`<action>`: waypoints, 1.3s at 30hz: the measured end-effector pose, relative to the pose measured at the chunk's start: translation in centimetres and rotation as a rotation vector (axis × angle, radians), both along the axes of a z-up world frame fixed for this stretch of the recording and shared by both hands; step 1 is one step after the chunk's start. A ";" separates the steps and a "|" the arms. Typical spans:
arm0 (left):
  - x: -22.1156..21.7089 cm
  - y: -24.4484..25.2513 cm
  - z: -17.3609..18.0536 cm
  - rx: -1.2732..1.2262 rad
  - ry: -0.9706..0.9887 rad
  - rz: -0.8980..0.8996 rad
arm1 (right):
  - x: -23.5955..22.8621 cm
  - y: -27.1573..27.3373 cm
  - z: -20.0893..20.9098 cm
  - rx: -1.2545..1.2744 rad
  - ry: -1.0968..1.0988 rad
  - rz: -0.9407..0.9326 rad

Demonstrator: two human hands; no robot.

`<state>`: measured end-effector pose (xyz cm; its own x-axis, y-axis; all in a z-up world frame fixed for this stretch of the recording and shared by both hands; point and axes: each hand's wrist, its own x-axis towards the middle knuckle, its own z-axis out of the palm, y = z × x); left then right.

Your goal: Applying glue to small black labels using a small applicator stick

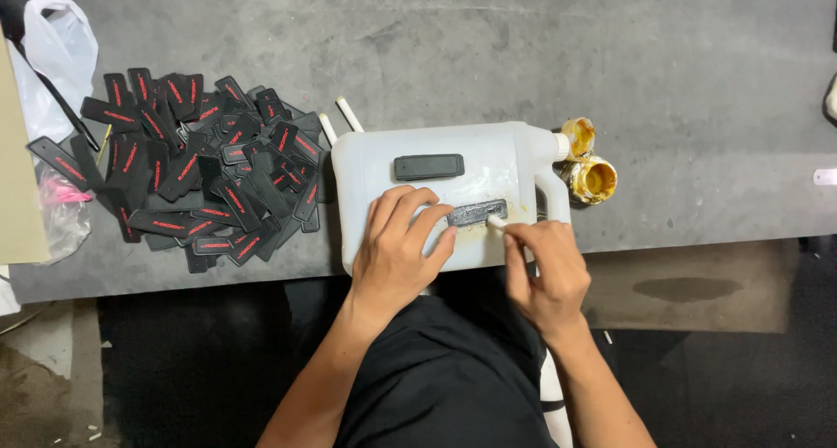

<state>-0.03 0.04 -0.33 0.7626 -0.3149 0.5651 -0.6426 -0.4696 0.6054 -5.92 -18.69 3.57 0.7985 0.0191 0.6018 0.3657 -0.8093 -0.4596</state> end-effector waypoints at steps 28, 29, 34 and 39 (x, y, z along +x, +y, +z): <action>0.1 0.2 0.3 -0.056 0.033 -0.014 | -0.4 2.5 -0.4 0.006 0.007 -0.042; 0.1 0.2 0.2 -0.057 0.025 -0.014 | -0.4 2.4 -0.3 -0.007 0.000 -0.074; 0.0 0.3 -0.1 -0.055 0.017 -0.013 | -0.5 2.8 -0.3 -0.022 -0.008 -0.129; 0.1 0.3 0.2 -0.059 0.017 -0.010 | -0.6 3.3 0.2 0.063 0.030 -0.037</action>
<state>0.05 0.36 -0.13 0.7690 -0.2895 0.5699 -0.6367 -0.4265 0.6425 -6.55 -15.36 3.75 0.8158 -0.0480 0.5763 0.3212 -0.7912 -0.5205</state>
